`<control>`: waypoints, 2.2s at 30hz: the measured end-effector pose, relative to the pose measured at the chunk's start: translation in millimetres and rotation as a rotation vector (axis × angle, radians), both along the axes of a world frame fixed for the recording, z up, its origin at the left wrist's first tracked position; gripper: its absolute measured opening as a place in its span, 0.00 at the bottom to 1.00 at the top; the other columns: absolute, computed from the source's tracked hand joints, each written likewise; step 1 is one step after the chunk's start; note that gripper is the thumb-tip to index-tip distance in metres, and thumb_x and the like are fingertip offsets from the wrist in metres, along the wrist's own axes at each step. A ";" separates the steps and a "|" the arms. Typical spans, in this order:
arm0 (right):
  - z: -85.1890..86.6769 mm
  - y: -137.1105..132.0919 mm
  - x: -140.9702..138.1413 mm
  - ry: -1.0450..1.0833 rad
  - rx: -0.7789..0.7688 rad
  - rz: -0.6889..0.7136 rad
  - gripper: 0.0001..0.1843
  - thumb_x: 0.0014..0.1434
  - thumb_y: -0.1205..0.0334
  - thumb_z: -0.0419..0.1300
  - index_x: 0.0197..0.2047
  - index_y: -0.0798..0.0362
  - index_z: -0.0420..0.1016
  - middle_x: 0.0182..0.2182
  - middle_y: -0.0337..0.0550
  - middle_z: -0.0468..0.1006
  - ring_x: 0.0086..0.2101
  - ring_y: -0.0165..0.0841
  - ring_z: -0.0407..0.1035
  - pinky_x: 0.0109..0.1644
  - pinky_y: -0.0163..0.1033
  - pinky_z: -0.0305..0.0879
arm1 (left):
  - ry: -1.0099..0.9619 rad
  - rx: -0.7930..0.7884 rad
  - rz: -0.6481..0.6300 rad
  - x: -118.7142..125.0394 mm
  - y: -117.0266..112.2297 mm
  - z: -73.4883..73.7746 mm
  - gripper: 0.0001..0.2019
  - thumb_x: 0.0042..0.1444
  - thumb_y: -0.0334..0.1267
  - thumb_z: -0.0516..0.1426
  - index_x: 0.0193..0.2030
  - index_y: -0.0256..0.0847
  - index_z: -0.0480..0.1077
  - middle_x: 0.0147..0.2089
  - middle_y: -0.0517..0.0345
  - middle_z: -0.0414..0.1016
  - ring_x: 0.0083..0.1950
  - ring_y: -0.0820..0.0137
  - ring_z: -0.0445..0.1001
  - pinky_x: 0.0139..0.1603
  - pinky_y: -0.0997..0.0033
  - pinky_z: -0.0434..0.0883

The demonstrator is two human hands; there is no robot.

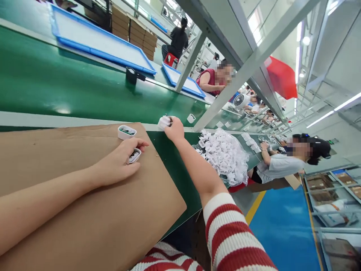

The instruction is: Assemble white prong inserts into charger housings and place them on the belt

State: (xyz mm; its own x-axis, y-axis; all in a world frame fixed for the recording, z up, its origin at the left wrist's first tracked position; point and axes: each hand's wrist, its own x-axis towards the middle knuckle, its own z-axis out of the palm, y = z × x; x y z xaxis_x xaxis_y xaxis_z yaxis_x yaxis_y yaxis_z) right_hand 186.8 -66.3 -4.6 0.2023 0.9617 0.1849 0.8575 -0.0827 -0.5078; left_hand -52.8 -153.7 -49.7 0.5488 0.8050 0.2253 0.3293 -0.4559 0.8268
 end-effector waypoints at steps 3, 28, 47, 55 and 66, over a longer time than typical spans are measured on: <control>0.2 26.7 -7.9 -0.066 -0.027 -0.096 0.25 0.65 0.72 0.60 0.65 0.57 0.74 0.64 0.54 0.77 0.61 0.46 0.75 0.66 0.47 0.72 | 0.015 0.063 0.012 0.7 7.7 -13.6 0.28 0.56 0.46 0.52 0.63 0.41 0.64 0.57 0.47 0.71 0.59 0.53 0.71 0.51 0.59 0.76; 30.6 -87.4 35.2 0.064 -0.156 0.022 0.11 0.71 0.51 0.56 0.46 0.48 0.71 0.38 0.39 0.82 0.36 0.33 0.75 0.41 0.39 0.74 | 0.013 -0.035 0.057 4.1 10.5 -1.3 0.28 0.51 0.62 0.64 0.49 0.42 0.75 0.52 0.46 0.78 0.53 0.51 0.76 0.55 0.55 0.77; 7.8 -112.2 -30.7 0.602 0.072 0.341 0.11 0.57 0.56 0.71 0.44 0.47 0.85 0.41 0.43 0.86 0.42 0.38 0.77 0.43 0.42 0.72 | -0.051 -0.007 0.007 6.7 11.5 3.1 0.23 0.56 0.60 0.59 0.44 0.41 0.76 0.42 0.50 0.79 0.42 0.58 0.75 0.41 0.62 0.71; -2.6 -114.6 -33.0 -0.143 0.152 0.554 0.21 0.60 0.75 0.59 0.52 0.47 0.83 0.43 0.46 0.81 0.46 0.41 0.72 0.50 0.45 0.72 | -0.096 -0.063 0.011 6.1 12.9 -0.4 0.20 0.54 0.59 0.61 0.34 0.41 0.71 0.34 0.56 0.75 0.37 0.62 0.72 0.37 0.64 0.67; -1.3 -113.7 -31.8 -0.239 0.258 0.589 0.21 0.60 0.76 0.57 0.49 0.47 0.82 0.39 0.46 0.77 0.42 0.42 0.68 0.48 0.46 0.69 | -0.137 -0.150 -0.007 5.6 12.5 2.0 0.20 0.52 0.58 0.63 0.36 0.41 0.76 0.35 0.57 0.77 0.38 0.62 0.73 0.38 0.65 0.69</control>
State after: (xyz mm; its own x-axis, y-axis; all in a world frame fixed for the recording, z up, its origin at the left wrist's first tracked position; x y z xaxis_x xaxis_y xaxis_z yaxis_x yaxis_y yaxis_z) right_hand 154.9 -180.0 -5.9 -0.4160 0.8178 0.3976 0.8134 0.5301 -0.2394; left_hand -47.1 -141.2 -47.6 0.5273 0.8313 0.1757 0.2065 -0.3260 0.9225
